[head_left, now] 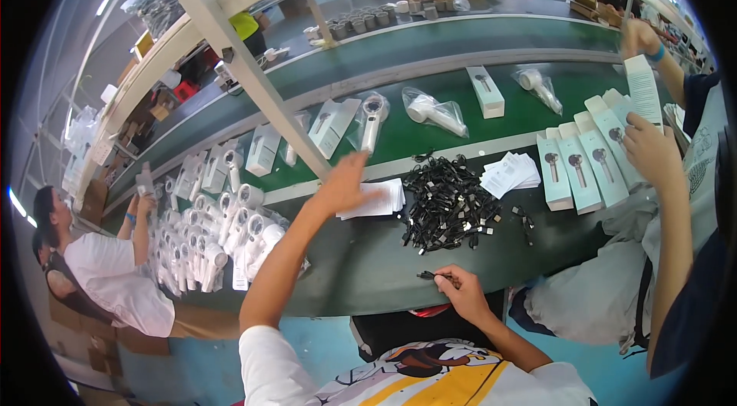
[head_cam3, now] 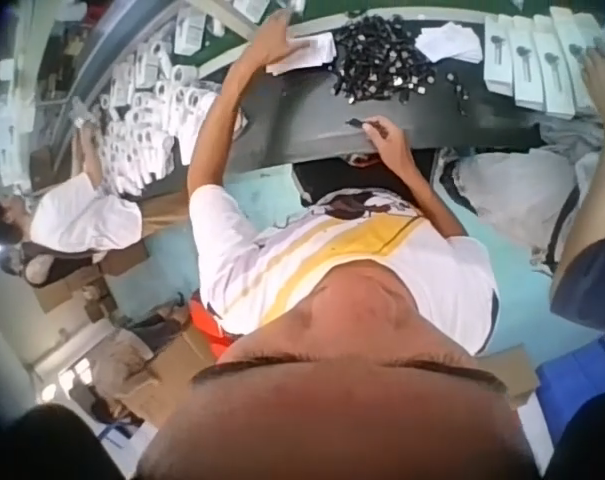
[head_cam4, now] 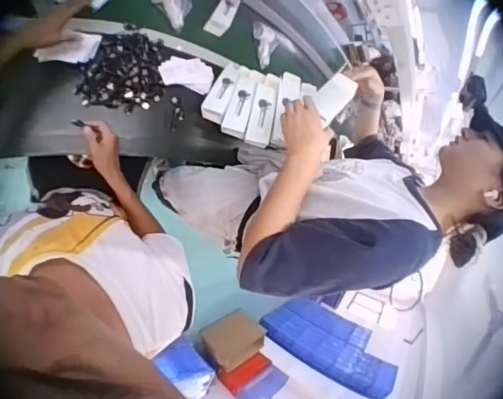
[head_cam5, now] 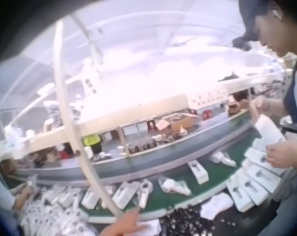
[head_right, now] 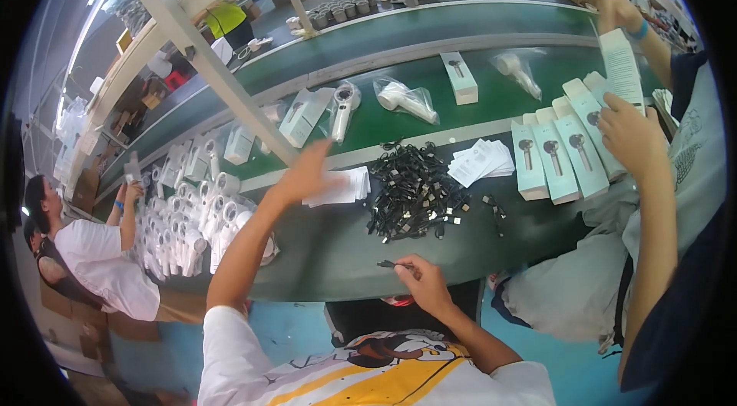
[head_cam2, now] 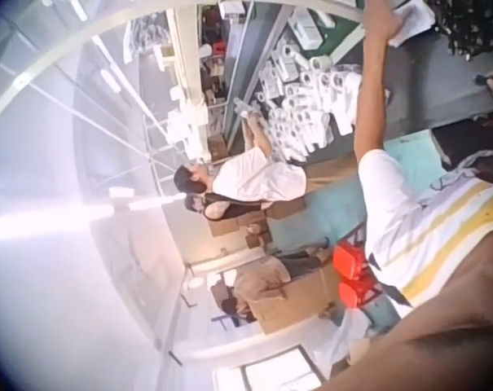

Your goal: The person packages handheld electronic devices by placing them into boxes along with USB cables and manuals, then seals the boxes by hand.

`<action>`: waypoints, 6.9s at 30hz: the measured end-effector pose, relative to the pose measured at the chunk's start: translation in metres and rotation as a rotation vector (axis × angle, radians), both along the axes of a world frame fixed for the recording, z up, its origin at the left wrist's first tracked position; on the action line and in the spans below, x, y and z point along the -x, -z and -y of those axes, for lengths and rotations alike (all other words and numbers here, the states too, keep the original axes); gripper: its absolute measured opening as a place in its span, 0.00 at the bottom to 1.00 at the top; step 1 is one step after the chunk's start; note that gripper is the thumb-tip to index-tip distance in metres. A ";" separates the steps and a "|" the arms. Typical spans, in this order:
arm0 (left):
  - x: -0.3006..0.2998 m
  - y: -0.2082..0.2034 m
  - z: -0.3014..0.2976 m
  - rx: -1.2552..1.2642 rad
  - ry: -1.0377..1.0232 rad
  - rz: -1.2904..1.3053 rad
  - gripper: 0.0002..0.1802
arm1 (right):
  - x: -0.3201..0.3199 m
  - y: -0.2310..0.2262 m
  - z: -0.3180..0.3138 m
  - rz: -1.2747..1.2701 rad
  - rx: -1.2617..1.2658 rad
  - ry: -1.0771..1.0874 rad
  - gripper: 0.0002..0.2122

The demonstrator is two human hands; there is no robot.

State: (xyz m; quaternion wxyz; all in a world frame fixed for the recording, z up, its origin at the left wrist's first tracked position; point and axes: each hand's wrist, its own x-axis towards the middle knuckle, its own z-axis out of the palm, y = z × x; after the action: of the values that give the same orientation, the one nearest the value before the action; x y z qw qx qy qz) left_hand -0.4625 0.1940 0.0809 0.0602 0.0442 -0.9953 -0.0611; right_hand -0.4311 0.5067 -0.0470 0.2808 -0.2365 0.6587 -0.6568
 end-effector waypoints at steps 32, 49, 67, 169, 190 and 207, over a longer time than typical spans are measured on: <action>0.142 0.052 0.137 0.319 -1.177 -0.148 0.22 | 0.041 0.028 -0.025 0.068 0.145 0.101 0.09; 0.112 -0.037 0.007 0.055 -0.005 -0.653 0.37 | 0.039 0.023 -0.029 -0.186 0.107 0.141 0.07; 0.115 0.020 0.125 0.224 -0.573 -0.224 0.17 | 0.034 0.018 -0.021 -0.261 0.138 0.134 0.07; 0.178 0.104 -0.326 -0.753 0.091 0.176 0.57 | 0.048 0.013 -0.142 0.272 0.621 0.961 0.08; 0.079 -0.076 -0.182 -0.452 0.074 0.082 0.47 | 0.045 -0.013 -0.116 0.163 0.575 0.753 0.08; -0.176 -0.020 -0.094 -0.141 0.045 -0.140 0.47 | 0.067 -0.133 0.018 -0.675 0.128 -0.019 0.08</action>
State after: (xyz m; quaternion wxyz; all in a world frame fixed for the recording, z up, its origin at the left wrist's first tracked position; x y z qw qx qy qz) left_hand -0.2862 0.2877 0.1005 0.1248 0.0218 -0.9827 -0.1351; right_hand -0.4981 0.4890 0.0856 0.0378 -0.4636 0.6698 -0.5788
